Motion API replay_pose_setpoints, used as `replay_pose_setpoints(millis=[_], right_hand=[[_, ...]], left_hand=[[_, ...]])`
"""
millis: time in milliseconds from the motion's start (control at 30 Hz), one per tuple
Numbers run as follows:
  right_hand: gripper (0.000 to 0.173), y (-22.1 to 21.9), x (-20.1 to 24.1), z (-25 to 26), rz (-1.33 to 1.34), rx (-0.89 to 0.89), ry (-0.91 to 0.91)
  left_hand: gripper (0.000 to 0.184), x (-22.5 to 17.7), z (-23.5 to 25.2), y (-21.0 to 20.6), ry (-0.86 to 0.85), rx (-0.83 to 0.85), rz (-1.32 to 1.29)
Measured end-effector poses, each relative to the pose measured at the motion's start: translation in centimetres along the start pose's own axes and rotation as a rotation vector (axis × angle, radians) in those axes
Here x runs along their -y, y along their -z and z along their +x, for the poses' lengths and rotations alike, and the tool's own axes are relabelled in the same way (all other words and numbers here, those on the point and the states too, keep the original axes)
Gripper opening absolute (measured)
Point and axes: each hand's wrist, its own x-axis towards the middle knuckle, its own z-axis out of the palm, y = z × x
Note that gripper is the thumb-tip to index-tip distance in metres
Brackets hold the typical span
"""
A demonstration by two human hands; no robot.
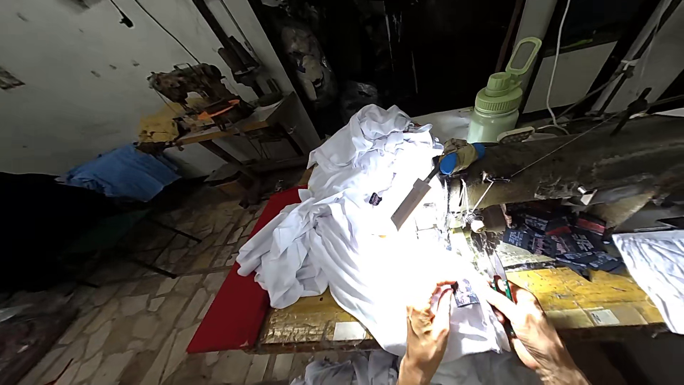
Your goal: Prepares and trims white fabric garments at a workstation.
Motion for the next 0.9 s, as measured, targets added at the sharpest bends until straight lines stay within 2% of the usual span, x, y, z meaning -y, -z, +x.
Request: replay_pose_setpoints(millis=[167, 333, 467, 567, 667, 733, 800, 900], right_hand=[[0.002, 0.3, -0.2, 0.2, 0.049, 0.013, -0.014], [0.003, 0.2, -0.2, 0.1, 0.014, 0.025, 0.009], [0.007, 0.4, -0.9, -0.1, -0.056, 0.054, 0.106], [0.013, 1.0, -1.2, -0.1, -0.054, 0.093, 0.136], [0.010, 1.4, -1.7, 0.0, -0.094, 0.170, 0.195], [0.010, 1.5, -2.0, -0.1, -0.152, 0.167, 0.266], [0.013, 1.3, -2.1, -0.3, -0.156, 0.147, 0.286], [0.011, 1.2, -2.0, -0.3, -0.095, 0.109, 0.272]], left_hand=[[0.014, -0.1, -0.3, -0.5, -0.058, -0.012, 0.014], [0.018, -0.6, -0.1, -1.2, -0.233, 0.000, 0.237], [0.019, -0.9, 0.2, -2.1, -0.239, 0.003, 0.333], [0.011, -1.1, 0.4, -2.4, -0.242, 0.029, 0.315], [0.011, -0.8, 0.2, -2.6, -0.267, 0.019, 0.297], [0.013, -1.0, 0.1, -2.4, -0.151, 0.026, 0.181], [0.015, -1.5, 0.4, -2.1, 0.049, 0.015, -0.013], [0.019, -1.6, 1.5, -1.0, 0.352, -0.119, -0.355]])
